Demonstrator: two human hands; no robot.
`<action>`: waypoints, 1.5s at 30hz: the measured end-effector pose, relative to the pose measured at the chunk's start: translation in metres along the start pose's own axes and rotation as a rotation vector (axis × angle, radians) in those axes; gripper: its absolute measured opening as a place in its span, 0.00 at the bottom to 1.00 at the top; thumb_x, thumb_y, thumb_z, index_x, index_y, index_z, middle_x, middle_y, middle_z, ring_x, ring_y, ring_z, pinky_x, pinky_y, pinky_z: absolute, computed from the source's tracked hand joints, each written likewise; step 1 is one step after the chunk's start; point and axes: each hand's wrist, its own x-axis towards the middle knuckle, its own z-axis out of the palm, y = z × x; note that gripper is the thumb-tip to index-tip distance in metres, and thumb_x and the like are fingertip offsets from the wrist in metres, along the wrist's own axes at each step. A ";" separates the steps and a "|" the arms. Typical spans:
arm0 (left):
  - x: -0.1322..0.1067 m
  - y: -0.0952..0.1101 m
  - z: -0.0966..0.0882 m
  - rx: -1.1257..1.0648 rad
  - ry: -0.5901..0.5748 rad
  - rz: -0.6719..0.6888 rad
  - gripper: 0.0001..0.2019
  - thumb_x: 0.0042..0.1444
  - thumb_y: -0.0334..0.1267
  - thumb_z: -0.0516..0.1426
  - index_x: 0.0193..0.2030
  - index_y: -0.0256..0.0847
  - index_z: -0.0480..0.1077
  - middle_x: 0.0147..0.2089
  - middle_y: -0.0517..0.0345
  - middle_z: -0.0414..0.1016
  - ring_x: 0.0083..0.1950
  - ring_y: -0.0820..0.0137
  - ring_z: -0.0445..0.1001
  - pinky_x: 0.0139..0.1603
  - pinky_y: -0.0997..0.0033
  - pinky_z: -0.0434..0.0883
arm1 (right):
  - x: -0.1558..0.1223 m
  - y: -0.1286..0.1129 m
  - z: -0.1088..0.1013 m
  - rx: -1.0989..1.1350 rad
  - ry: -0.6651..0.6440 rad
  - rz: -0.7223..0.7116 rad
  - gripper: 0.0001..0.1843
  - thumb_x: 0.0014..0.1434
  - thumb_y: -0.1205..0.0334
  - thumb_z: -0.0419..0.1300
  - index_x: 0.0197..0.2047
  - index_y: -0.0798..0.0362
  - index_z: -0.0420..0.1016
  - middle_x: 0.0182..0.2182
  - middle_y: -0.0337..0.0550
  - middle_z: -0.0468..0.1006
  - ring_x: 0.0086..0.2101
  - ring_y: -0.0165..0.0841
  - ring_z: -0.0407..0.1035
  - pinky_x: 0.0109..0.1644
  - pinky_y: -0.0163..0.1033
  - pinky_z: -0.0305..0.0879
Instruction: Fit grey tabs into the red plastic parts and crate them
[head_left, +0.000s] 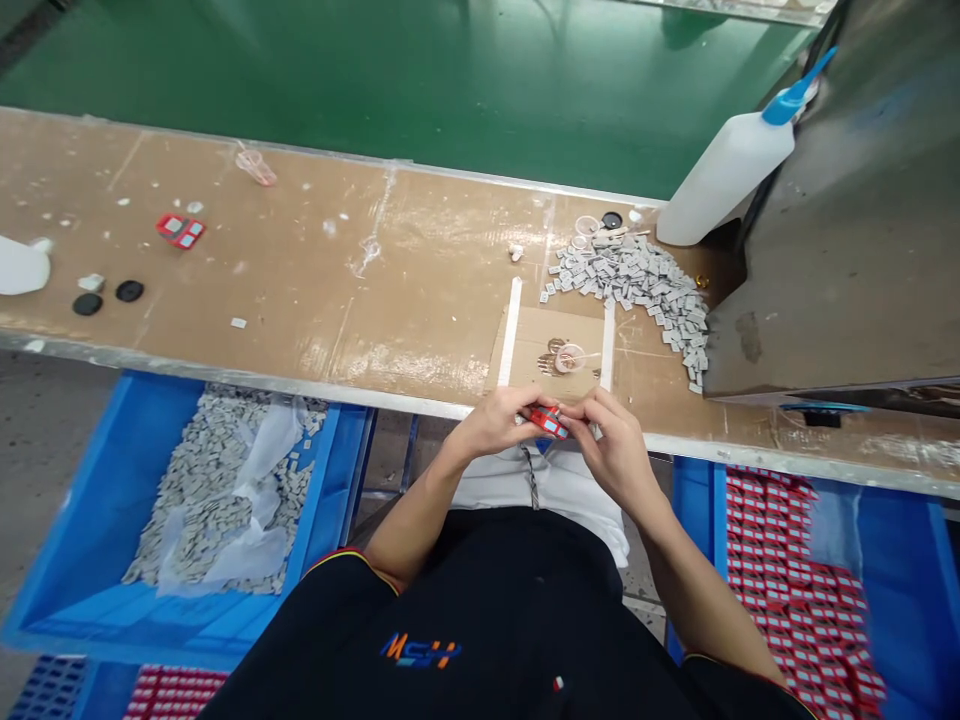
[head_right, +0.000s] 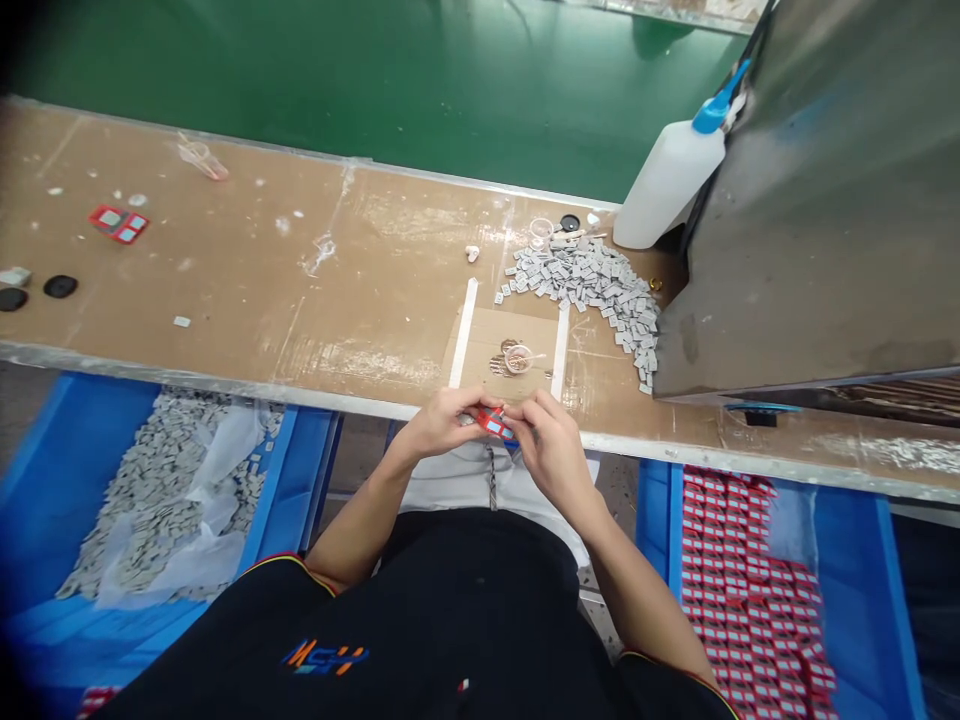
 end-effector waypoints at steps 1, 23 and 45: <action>0.000 0.000 0.000 0.012 0.006 0.007 0.09 0.58 0.36 0.63 0.45 0.37 0.76 0.41 0.53 0.83 0.40 0.67 0.80 0.43 0.72 0.76 | -0.002 0.000 0.002 0.003 0.002 -0.018 0.12 0.68 0.63 0.56 0.32 0.51 0.74 0.29 0.40 0.69 0.29 0.33 0.66 0.33 0.37 0.63; -0.008 0.039 0.006 -0.103 0.182 0.220 0.06 0.63 0.33 0.60 0.45 0.40 0.78 0.51 0.48 0.82 0.53 0.65 0.80 0.56 0.61 0.77 | -0.033 -0.014 0.000 0.226 0.182 0.031 0.17 0.64 0.62 0.64 0.57 0.43 0.75 0.41 0.44 0.75 0.43 0.37 0.74 0.48 0.45 0.76; -0.001 0.037 0.026 -0.281 0.147 -0.015 0.19 0.61 0.42 0.64 0.57 0.39 0.72 0.50 0.47 0.80 0.49 0.64 0.81 0.51 0.66 0.78 | -0.033 0.001 0.011 0.541 0.305 0.098 0.13 0.67 0.57 0.60 0.54 0.44 0.71 0.45 0.46 0.76 0.47 0.37 0.76 0.50 0.44 0.76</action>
